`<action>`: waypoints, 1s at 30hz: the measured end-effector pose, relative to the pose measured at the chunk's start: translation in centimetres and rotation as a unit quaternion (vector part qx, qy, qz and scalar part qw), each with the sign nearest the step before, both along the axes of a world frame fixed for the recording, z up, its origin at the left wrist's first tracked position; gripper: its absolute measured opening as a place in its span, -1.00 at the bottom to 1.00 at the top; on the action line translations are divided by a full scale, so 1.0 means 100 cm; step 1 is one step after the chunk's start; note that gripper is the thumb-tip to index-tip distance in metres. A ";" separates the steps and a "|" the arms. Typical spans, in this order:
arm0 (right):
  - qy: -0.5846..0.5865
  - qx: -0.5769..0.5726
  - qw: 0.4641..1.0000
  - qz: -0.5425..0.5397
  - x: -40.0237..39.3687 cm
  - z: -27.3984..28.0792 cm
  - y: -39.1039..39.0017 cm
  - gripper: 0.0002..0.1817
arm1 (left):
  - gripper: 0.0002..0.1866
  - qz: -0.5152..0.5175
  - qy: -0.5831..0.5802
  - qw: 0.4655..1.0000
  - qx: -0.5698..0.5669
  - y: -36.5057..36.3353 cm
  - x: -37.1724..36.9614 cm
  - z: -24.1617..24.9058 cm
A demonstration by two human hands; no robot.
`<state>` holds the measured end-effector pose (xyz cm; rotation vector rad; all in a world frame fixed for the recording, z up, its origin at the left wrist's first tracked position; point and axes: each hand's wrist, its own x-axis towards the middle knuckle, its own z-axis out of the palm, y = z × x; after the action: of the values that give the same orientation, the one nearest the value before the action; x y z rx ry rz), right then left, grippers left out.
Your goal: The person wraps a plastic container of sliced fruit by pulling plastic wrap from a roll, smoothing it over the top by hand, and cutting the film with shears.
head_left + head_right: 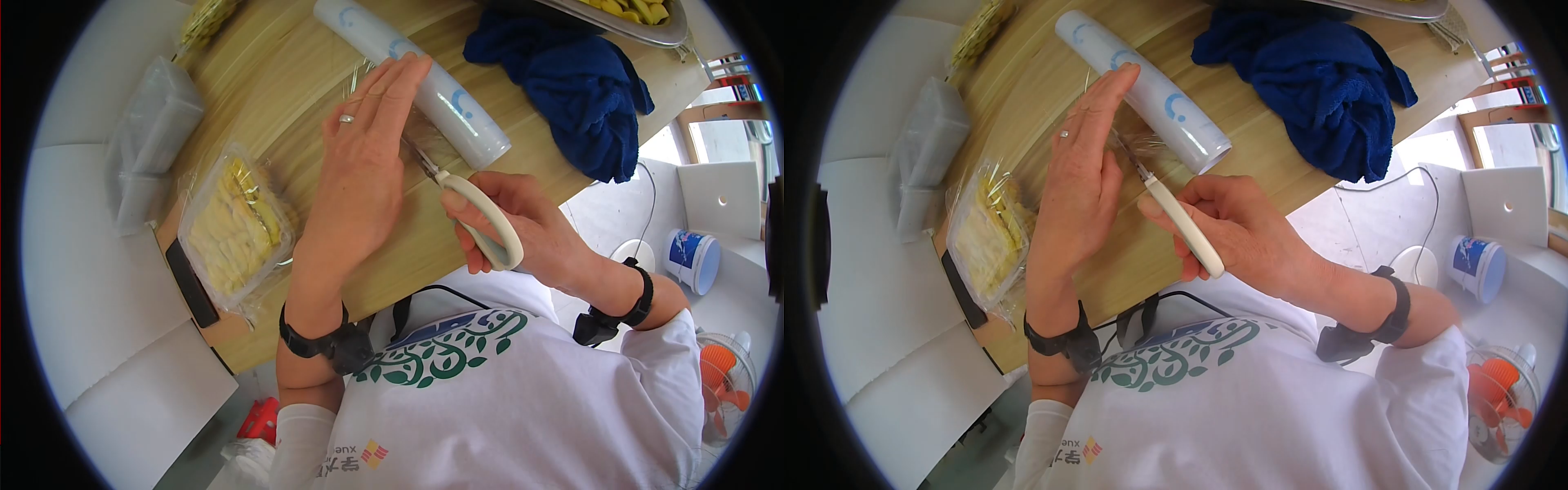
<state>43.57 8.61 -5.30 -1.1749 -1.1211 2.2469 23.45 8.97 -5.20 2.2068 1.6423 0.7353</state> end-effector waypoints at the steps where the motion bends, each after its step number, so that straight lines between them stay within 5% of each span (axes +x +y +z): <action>1: 0.000 0.000 1.000 0.000 0.000 0.000 0.000 -0.46 | -0.12 0.000 0.000 1.000 0.000 0.000 0.000 0.000; 30: -0.015 -0.008 0.999 -0.045 -0.006 0.008 -0.003 -0.48 | -0.09 0.004 -0.018 1.000 -0.007 -0.001 -0.001 -0.001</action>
<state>43.02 8.29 -4.50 -1.2439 -1.0418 2.1813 23.36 8.90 -5.26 2.1652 1.6355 0.7589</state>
